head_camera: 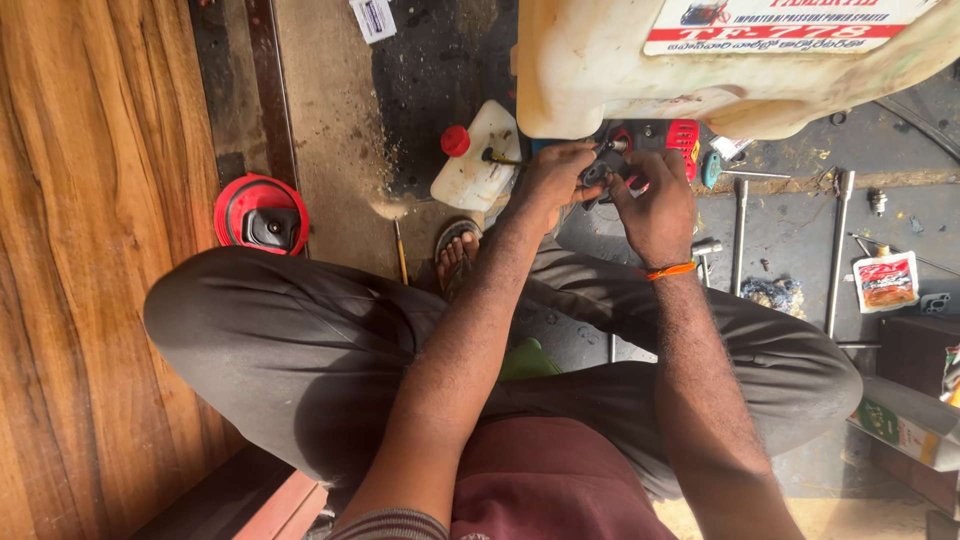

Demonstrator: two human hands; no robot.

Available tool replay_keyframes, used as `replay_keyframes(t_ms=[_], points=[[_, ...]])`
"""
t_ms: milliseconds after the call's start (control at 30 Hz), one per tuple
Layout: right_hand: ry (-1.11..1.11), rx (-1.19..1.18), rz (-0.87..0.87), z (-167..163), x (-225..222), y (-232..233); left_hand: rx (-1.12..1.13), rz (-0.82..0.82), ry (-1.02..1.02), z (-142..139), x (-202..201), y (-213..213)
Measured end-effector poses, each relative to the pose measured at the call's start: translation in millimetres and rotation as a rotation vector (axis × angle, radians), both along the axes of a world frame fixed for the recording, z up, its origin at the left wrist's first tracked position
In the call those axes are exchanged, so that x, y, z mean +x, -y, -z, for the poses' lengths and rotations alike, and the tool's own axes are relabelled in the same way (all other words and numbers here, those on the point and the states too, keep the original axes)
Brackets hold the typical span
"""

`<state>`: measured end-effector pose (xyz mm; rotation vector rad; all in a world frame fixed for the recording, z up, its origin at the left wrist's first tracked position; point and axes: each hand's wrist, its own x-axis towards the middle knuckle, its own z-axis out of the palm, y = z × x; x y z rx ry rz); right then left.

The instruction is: The person is sitting on the floor and repairing a pressure sprayer. They use a wrench to loosen and tighten a nut on the sprayer's pump mechanism, then remove and reattach a small metal component.

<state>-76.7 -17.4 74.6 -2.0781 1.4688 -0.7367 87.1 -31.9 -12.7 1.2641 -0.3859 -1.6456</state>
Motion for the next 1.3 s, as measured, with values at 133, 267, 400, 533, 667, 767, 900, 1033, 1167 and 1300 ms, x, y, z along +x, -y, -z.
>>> replay_keyframes(t_ms=[133, 267, 400, 533, 667, 767, 900, 1033, 1167, 1300], points=[[-0.061, 0.054, -0.021, 1, -3, 7, -0.046, 0.006, 0.059, 0, 0, 0], [0.297, 0.342, 0.105, -1, -7, 19, -0.094, 0.028, 0.254, -5, -7, -4], [0.329, 0.322, 0.177, -4, 1, 23, -0.034, 0.069, 0.612, -16, -25, -10], [0.047, -0.170, 0.062, -8, 22, 17, -0.303, -0.177, 1.007, -21, -40, -22], [0.025, -0.187, 0.026, -16, 34, 12, -0.210, -0.251, 0.943, -20, -52, -29], [0.030, -0.283, -0.088, -24, 32, 8, -0.149, -0.253, 0.887, -18, -60, -32], [-0.026, -0.279, -0.249, -37, 26, 14, -0.112, -0.272, 0.893, -17, -67, -32], [0.002, -0.169, -0.337, -40, 29, 21, -0.182, -0.295, 0.806, -18, -64, -32], [0.044, -0.245, -0.449, -30, 23, 21, -0.196, -0.312, 0.775, -19, -57, -28], [0.235, 0.043, -0.171, -5, 2, 19, 0.001, -0.350, 0.021, -16, -48, -15]])
